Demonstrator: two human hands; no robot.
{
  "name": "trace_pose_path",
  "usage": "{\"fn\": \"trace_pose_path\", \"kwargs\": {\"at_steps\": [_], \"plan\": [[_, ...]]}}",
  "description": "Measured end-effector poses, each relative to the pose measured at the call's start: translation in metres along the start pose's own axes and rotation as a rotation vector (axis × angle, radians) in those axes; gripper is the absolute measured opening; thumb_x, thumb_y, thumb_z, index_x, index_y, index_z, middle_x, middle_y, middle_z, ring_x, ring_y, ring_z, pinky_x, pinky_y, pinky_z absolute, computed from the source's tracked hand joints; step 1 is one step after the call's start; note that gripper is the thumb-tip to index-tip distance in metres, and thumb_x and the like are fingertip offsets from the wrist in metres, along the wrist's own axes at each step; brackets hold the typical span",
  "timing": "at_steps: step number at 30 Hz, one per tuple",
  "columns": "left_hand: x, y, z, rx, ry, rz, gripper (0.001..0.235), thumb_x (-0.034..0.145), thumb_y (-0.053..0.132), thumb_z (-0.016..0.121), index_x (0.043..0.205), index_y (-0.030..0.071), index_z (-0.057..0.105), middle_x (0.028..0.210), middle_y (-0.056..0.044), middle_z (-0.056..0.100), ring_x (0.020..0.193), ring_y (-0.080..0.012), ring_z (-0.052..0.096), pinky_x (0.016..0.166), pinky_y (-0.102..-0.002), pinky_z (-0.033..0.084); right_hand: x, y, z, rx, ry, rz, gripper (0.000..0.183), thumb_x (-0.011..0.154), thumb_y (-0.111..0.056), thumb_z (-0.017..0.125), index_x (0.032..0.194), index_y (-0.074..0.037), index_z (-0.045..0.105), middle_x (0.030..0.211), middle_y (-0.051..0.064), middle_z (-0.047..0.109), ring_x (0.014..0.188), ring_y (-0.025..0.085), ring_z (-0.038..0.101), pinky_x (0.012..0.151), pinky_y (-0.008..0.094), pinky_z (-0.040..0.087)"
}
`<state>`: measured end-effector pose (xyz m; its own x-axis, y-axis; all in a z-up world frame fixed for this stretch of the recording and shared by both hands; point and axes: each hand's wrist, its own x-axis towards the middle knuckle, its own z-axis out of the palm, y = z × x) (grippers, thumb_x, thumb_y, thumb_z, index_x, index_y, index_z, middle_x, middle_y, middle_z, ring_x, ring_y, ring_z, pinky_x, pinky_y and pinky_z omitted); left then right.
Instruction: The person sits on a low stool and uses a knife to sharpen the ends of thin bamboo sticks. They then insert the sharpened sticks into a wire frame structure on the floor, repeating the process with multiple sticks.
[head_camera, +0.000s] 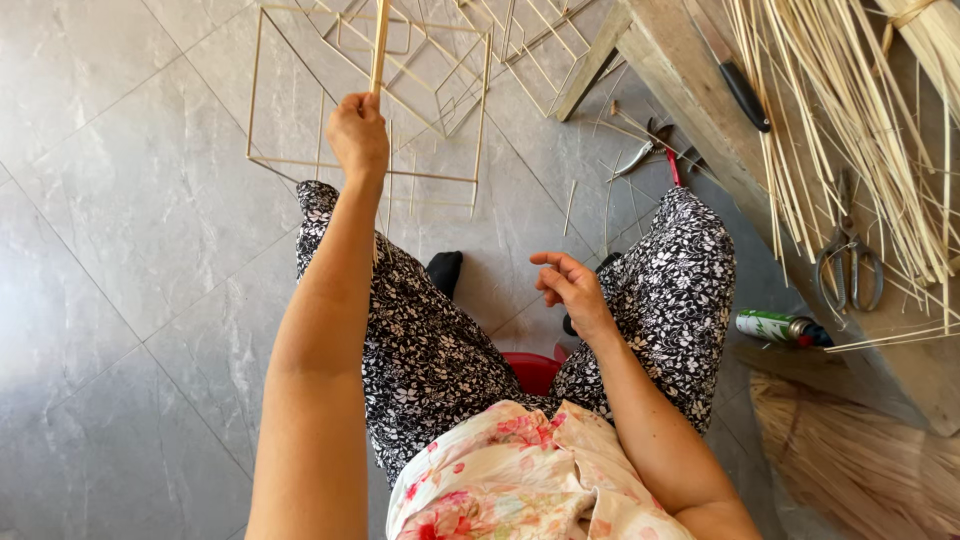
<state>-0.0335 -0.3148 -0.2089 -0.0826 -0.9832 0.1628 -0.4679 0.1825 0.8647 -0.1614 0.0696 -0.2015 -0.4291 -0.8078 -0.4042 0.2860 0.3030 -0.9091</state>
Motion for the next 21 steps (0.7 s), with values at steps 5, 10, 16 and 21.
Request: {"fn": "trace_pose_path", "kwargs": {"at_steps": [5, 10, 16, 21], "plan": [[0.035, -0.012, 0.006, 0.012, 0.046, 0.035, 0.019, 0.096, 0.022, 0.067, 0.091, 0.007, 0.075, 0.070, -0.011, 0.071, 0.061, -0.0220, 0.067, 0.059, -0.039, 0.051, 0.003, 0.003, -0.002, 0.000, -0.008, 0.001, 0.030, 0.099, -0.023, 0.064, 0.123, -0.006, 0.069, 0.083, -0.001, 0.065, 0.066, 0.006, 0.055, 0.063, 0.022, 0.048], [0.078, -0.032, 0.001, 0.148, 0.149, 0.216, 0.016, 0.094, 0.021, 0.071, 0.089, 0.008, 0.077, 0.076, -0.016, 0.072, 0.065, -0.0300, 0.068, 0.058, -0.043, 0.051, 0.008, 0.007, -0.003, 0.031, -0.030, 0.011, 0.030, 0.100, -0.022, 0.064, 0.125, -0.006, 0.068, 0.084, -0.001, 0.064, 0.068, 0.005, 0.055, 0.064, 0.021, 0.048], [0.104, -0.056, -0.025, 0.171, 0.117, 0.327, 0.024, 0.098, 0.017, 0.074, 0.080, 0.001, 0.069, 0.067, -0.014, 0.069, 0.056, -0.0249, 0.063, 0.055, -0.039, 0.049, 0.014, 0.007, -0.002, 0.009, -0.035, 0.049, 0.030, 0.100, -0.022, 0.063, 0.125, -0.006, 0.068, 0.084, -0.002, 0.064, 0.070, 0.005, 0.055, 0.066, 0.020, 0.048], [0.124, -0.087, -0.052, 0.099, 0.005, 0.293, 0.022, 0.100, 0.010, 0.063, 0.080, 0.000, 0.061, 0.071, -0.011, 0.068, 0.063, -0.0185, 0.064, 0.060, -0.037, 0.049, 0.018, 0.010, -0.002, 0.013, -0.042, 0.091, 0.030, 0.101, -0.020, 0.063, 0.126, -0.005, 0.068, 0.086, -0.002, 0.065, 0.072, 0.005, 0.056, 0.067, 0.020, 0.049]]}}
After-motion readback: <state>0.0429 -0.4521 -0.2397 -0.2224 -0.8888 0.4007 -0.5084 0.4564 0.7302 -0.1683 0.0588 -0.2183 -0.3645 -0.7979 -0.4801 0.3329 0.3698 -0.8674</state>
